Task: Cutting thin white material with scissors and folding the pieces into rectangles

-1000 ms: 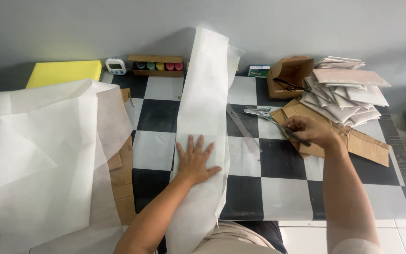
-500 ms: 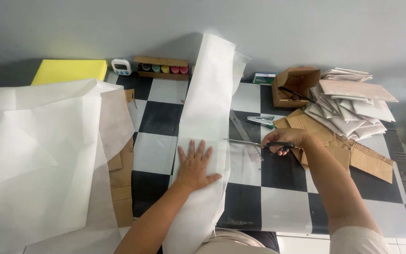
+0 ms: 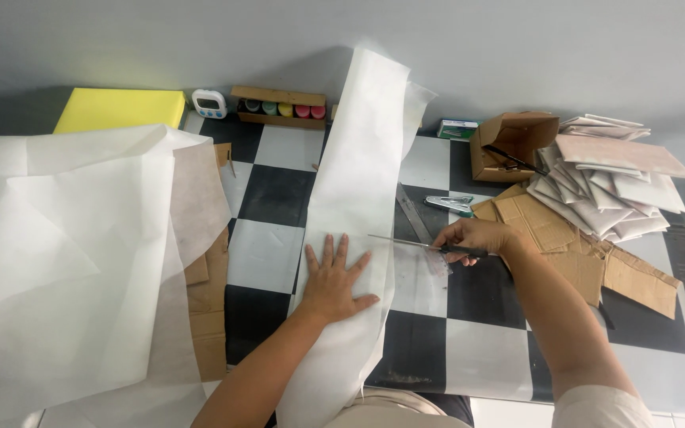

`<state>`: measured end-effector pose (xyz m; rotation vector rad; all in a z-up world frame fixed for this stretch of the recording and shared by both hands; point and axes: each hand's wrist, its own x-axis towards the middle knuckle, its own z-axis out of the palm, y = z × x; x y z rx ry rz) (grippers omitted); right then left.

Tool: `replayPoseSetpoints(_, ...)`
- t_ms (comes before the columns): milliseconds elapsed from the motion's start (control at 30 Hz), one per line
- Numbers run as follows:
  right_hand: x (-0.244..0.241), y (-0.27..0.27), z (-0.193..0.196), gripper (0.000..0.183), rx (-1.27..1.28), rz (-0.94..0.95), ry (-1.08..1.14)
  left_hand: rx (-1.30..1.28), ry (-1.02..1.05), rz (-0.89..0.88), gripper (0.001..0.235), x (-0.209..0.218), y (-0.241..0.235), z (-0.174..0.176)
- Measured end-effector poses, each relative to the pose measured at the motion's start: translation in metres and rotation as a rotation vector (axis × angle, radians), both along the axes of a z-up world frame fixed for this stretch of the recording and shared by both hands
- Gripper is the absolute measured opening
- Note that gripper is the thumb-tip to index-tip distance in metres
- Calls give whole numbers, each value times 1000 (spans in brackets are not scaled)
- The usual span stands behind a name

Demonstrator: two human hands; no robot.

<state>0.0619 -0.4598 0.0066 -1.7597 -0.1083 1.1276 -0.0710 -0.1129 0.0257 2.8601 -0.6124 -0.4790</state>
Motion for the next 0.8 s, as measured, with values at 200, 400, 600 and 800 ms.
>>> replayPoseSetpoints(200,-5,2,5,53,-82,4,-82,-41,-34,0,89,2,1,-4)
replayPoseSetpoints(400,1,-1,-3,55,-108,3,-91,-67,-274,-38,84,0,4,-50)
replayPoseSetpoints(600,-1,6,-2,51,-143,30,-125,-98,-274,-53,79,-1,5,-49)
replayPoseSetpoints(800,2,28,14,49,-115,75,-123,-82,-276,-55,80,-1,4,-47)
